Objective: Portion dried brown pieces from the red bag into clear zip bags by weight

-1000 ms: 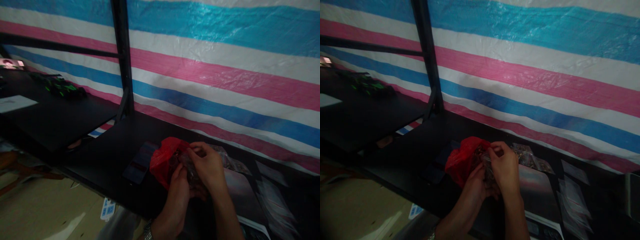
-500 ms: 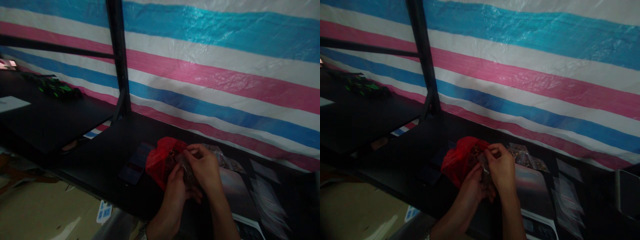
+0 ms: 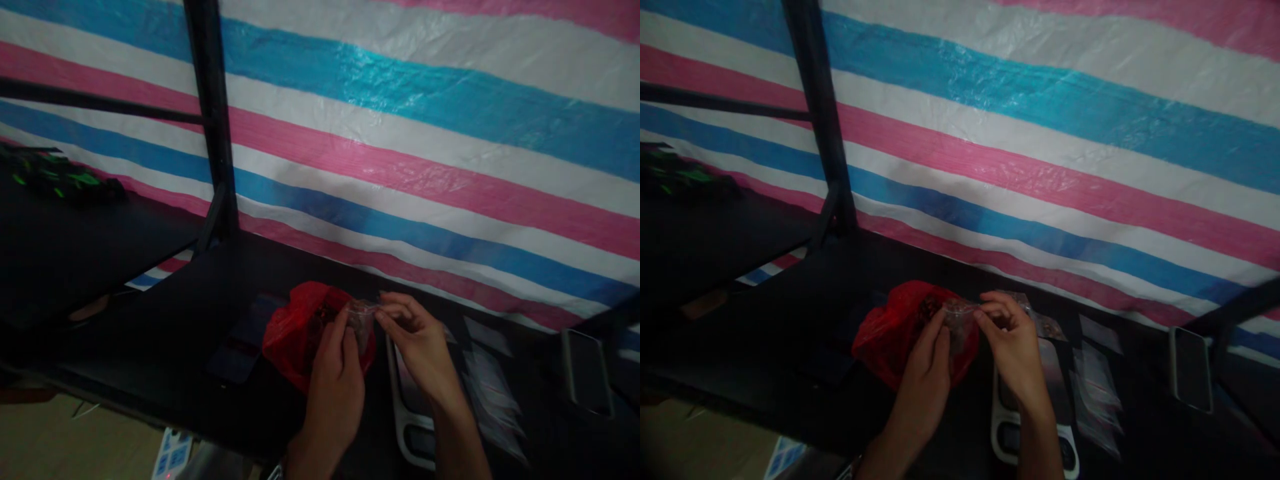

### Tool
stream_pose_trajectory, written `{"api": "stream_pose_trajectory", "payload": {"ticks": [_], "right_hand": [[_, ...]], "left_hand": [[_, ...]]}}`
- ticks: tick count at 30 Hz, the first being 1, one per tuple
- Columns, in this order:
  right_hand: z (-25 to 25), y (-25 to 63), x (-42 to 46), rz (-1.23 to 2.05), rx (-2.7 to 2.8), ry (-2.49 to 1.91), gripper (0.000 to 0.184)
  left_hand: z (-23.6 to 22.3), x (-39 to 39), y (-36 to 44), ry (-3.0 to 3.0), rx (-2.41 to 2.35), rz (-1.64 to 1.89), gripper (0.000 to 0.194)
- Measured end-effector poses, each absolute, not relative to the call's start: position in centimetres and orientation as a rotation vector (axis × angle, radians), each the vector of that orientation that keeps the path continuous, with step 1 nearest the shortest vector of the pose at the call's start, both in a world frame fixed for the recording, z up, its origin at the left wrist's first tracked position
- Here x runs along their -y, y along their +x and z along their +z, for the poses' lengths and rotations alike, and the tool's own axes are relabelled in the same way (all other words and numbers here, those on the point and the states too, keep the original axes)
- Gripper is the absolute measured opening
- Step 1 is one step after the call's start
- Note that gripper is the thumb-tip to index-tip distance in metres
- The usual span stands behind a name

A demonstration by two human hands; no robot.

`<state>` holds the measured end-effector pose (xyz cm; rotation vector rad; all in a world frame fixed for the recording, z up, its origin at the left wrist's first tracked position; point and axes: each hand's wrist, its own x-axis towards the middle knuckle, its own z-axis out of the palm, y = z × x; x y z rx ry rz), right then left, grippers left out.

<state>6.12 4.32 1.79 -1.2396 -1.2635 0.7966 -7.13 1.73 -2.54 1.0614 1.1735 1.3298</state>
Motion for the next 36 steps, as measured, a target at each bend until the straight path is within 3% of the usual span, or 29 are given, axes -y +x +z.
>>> {"api": "stream_pose_trajectory", "payload": {"ticks": [8, 18, 25, 36], "right_hand": [[1.3, 12.9, 0.9, 0.695, 1.253, -1.326, 0.033], [-1.6, 17.6, 1.2, 0.505, 1.289, -1.520, 0.014], [-3.1, 19.6, 0.5, 0.248, 1.308, -1.589, 0.024], [-2.4, 20.6, 0.0, 0.054, 1.190, -1.542, 0.020]], "left_hand": [[-2.7, -0.6, -4.9, 1.700, -0.999, 1.246, 0.041], [-4.1, -1.4, -0.1, 1.620, -1.181, 1.230, 0.040], [-4.2, -2.6, -1.0, 1.812, -1.219, 1.402, 0.028], [-2.6, -1.1, -2.7, 1.999, -1.166, 1.661, 0.023]]}}
